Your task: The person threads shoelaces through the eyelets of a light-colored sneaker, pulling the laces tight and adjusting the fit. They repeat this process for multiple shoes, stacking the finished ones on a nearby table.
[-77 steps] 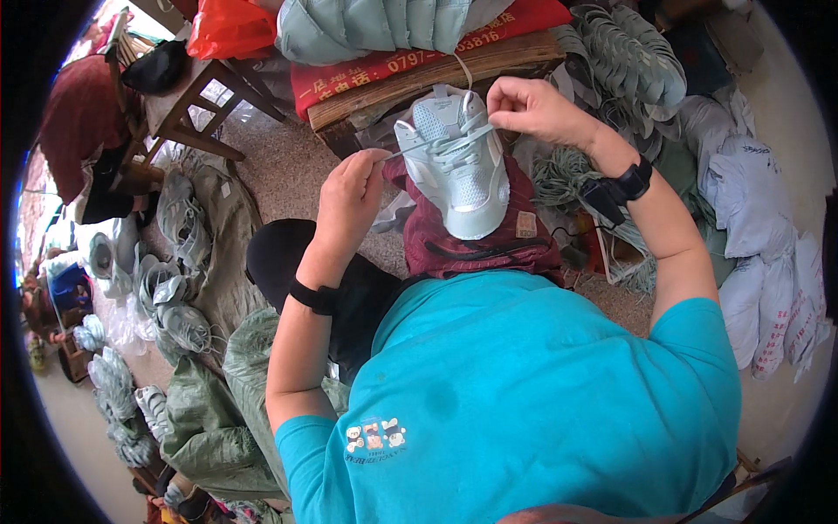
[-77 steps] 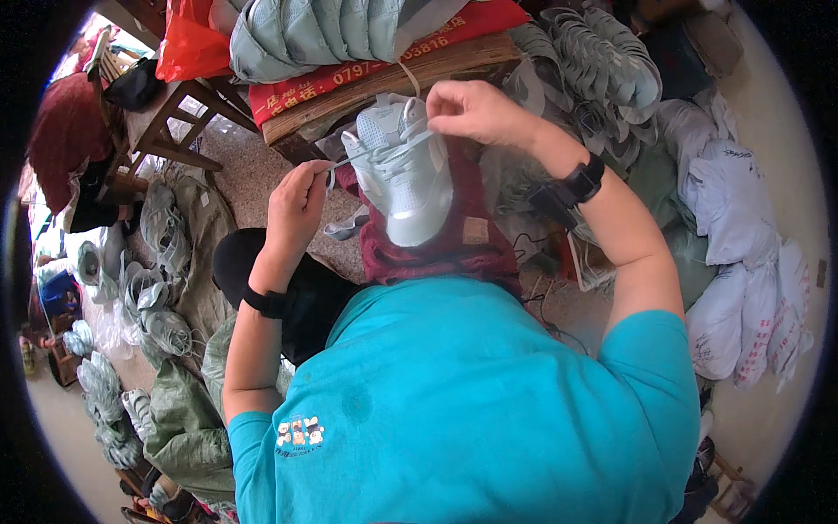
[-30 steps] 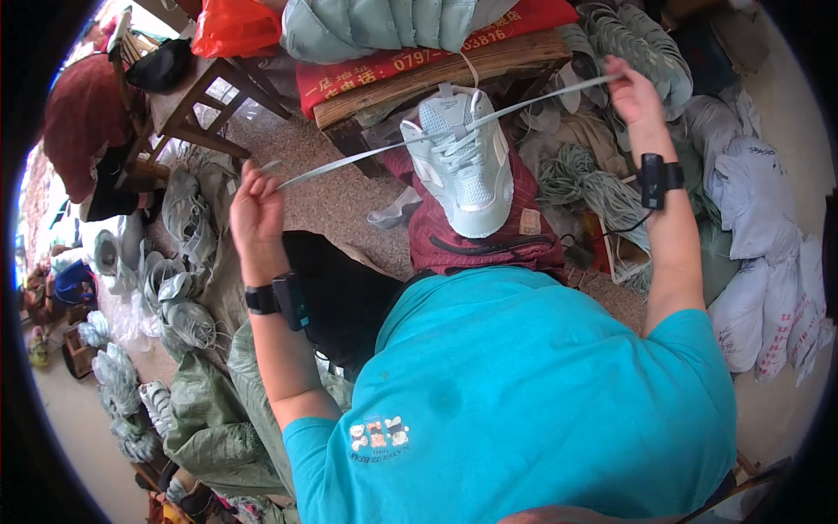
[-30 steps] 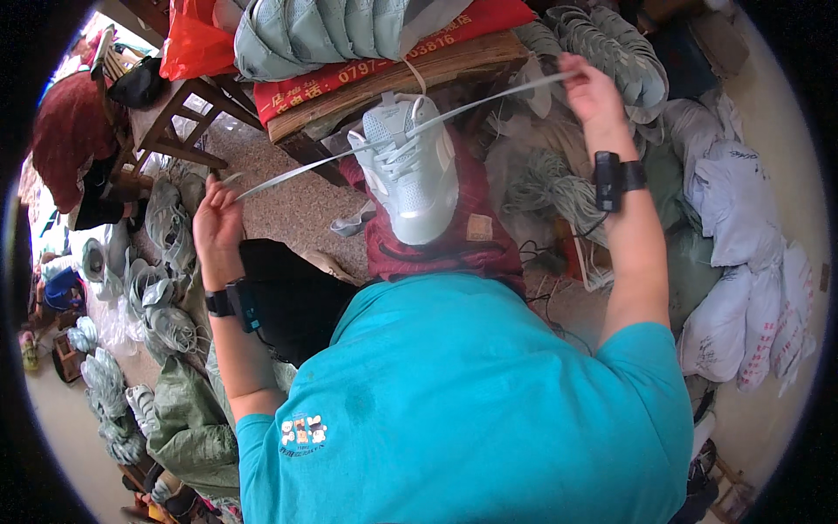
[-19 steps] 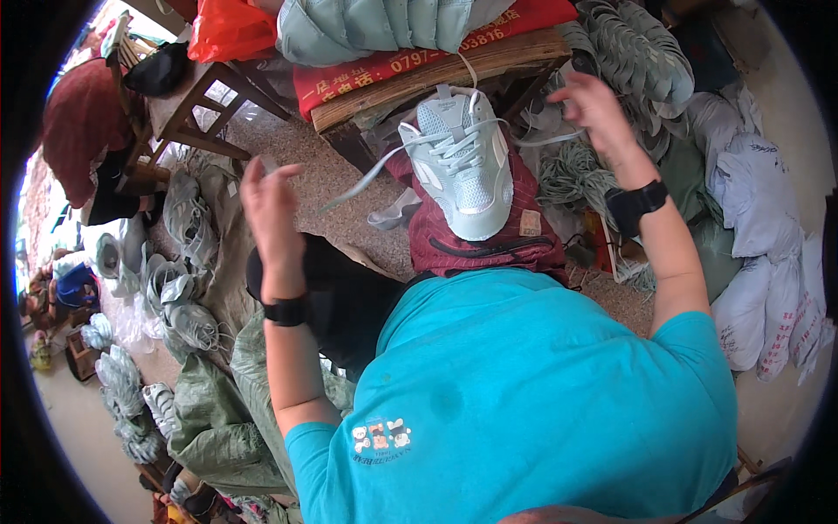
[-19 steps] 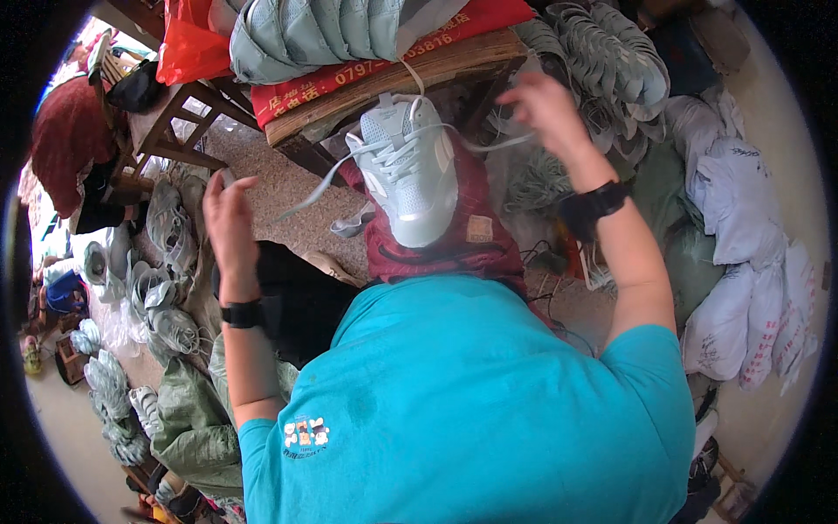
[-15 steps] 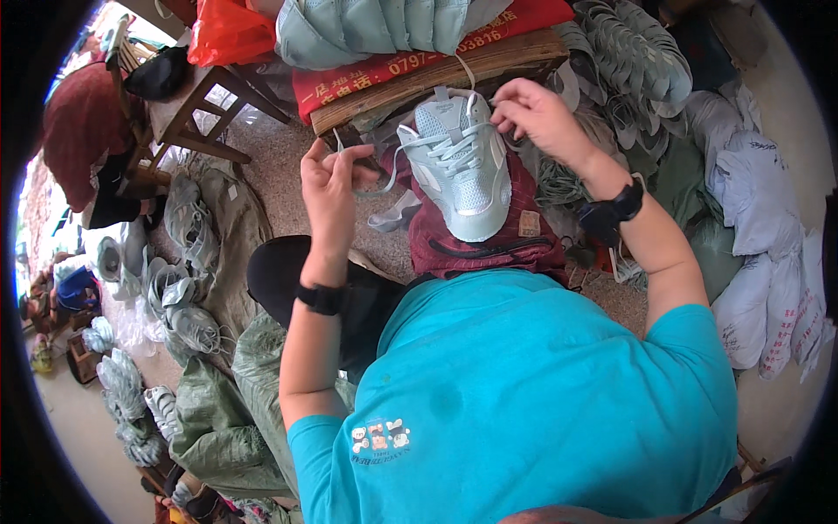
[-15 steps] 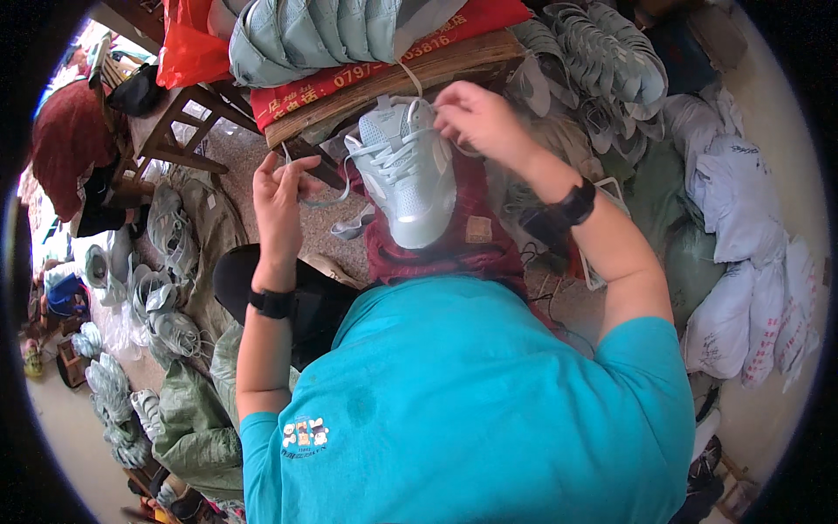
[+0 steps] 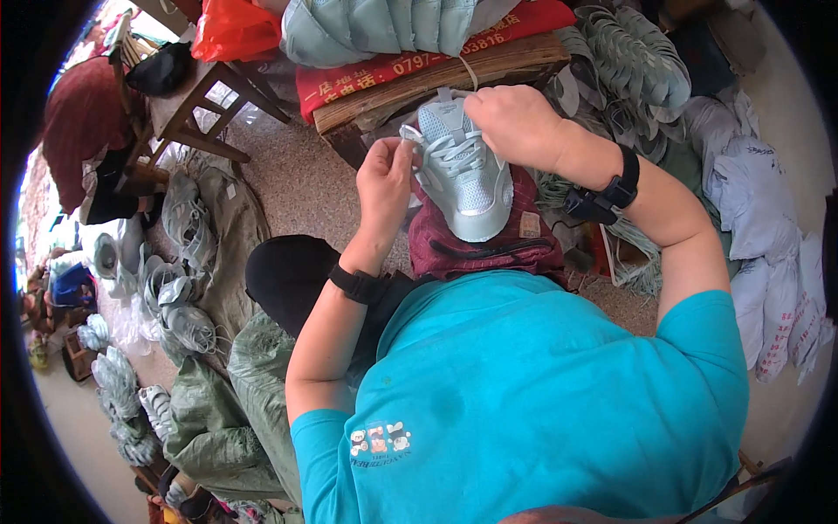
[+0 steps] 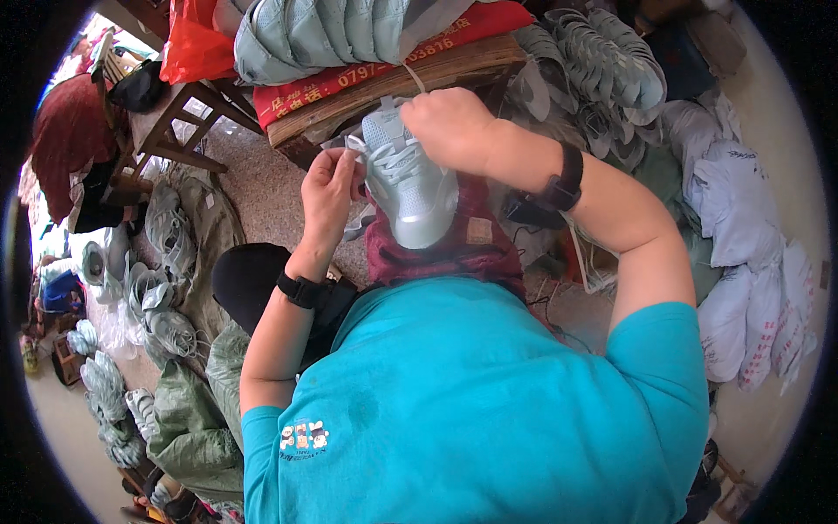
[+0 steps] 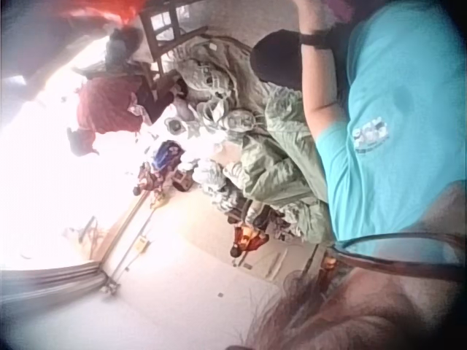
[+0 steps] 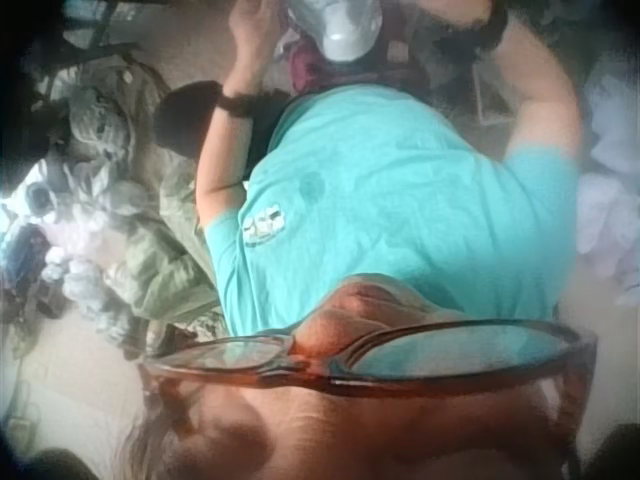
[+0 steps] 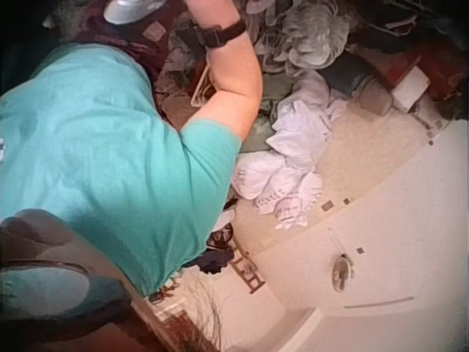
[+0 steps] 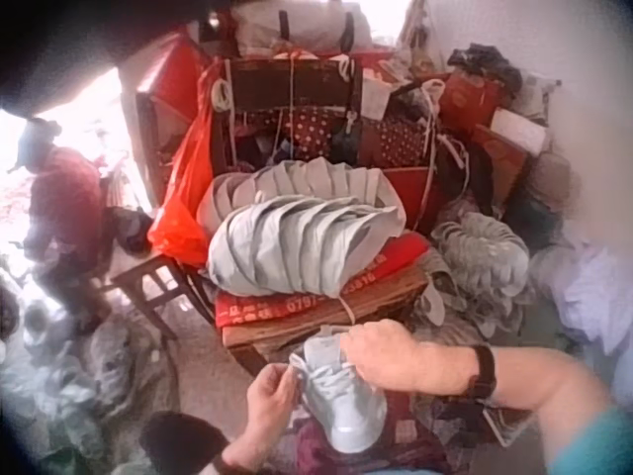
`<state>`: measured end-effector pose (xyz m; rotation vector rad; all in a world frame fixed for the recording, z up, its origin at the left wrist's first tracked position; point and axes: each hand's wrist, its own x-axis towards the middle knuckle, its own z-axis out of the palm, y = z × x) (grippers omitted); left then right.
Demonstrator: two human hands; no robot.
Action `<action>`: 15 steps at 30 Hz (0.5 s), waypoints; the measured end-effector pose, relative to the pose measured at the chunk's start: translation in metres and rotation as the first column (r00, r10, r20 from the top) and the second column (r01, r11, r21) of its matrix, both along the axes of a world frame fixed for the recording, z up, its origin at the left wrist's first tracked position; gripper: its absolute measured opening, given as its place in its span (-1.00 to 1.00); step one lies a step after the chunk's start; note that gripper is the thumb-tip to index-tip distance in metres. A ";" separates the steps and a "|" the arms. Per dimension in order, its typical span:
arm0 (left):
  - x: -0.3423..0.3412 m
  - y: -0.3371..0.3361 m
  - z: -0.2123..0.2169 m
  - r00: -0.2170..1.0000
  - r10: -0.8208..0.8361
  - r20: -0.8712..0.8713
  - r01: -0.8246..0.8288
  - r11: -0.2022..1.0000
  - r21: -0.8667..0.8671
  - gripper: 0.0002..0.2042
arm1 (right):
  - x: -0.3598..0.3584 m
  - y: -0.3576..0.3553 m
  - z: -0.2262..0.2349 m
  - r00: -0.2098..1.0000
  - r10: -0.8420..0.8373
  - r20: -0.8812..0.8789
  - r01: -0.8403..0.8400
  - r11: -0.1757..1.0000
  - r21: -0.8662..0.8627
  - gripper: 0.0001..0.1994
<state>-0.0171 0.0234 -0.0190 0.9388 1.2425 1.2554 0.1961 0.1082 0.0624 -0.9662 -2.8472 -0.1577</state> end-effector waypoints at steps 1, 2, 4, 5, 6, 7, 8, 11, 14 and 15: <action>0.000 -0.001 -0.003 0.999 -0.018 -0.047 0.018 1.000 0.002 -0.80 | -0.005 -0.002 0.001 0.997 0.023 0.075 -0.026 0.998 0.050 -0.82; -0.001 -0.003 -0.009 0.995 -0.036 -0.093 0.036 0.999 0.003 -0.79 | -0.008 -0.004 0.003 0.988 0.042 0.151 -0.057 0.994 0.097 -0.79; -0.002 -0.008 -0.007 0.993 -0.056 -0.106 0.053 0.998 -0.033 -0.78 | -0.013 -0.007 0.006 0.989 0.018 0.148 -0.026 0.998 0.053 -0.75; -0.003 -0.008 -0.004 0.990 -0.057 -0.131 0.052 0.998 -0.042 -0.78 | -0.015 -0.007 0.009 0.989 0.006 0.147 -0.010 0.999 0.030 -0.73; -0.003 -0.009 -0.002 0.987 -0.060 -0.152 0.053 0.997 -0.050 -0.79 | -0.015 -0.005 0.016 0.983 -0.005 0.183 0.015 0.998 -0.054 -0.72; -0.004 -0.009 -0.002 0.983 -0.063 -0.174 0.054 0.997 -0.058 -0.79 | -0.016 -0.002 0.024 0.976 -0.014 0.219 0.044 0.990 -0.136 -0.71; -0.006 -0.008 -0.005 0.980 -0.086 -0.181 0.074 0.995 -0.072 -0.80 | -0.016 0.001 0.028 0.966 -0.019 0.256 0.076 0.973 -0.216 -0.70; -0.009 0.000 -0.009 0.975 -0.121 -0.184 0.108 0.991 -0.082 -0.80 | -0.006 0.018 0.025 0.982 -0.012 0.189 0.080 0.930 -0.359 -0.72; -0.006 0.007 -0.003 0.975 -0.091 -0.202 0.085 0.996 -0.041 -0.79 | 0.000 0.026 0.022 0.990 0.026 0.142 0.032 0.919 -0.393 -0.72; -0.006 0.008 -0.003 0.965 -0.094 -0.243 0.088 0.996 -0.034 -0.80 | 0.000 0.027 0.021 0.990 0.034 0.138 0.025 0.915 -0.403 -0.71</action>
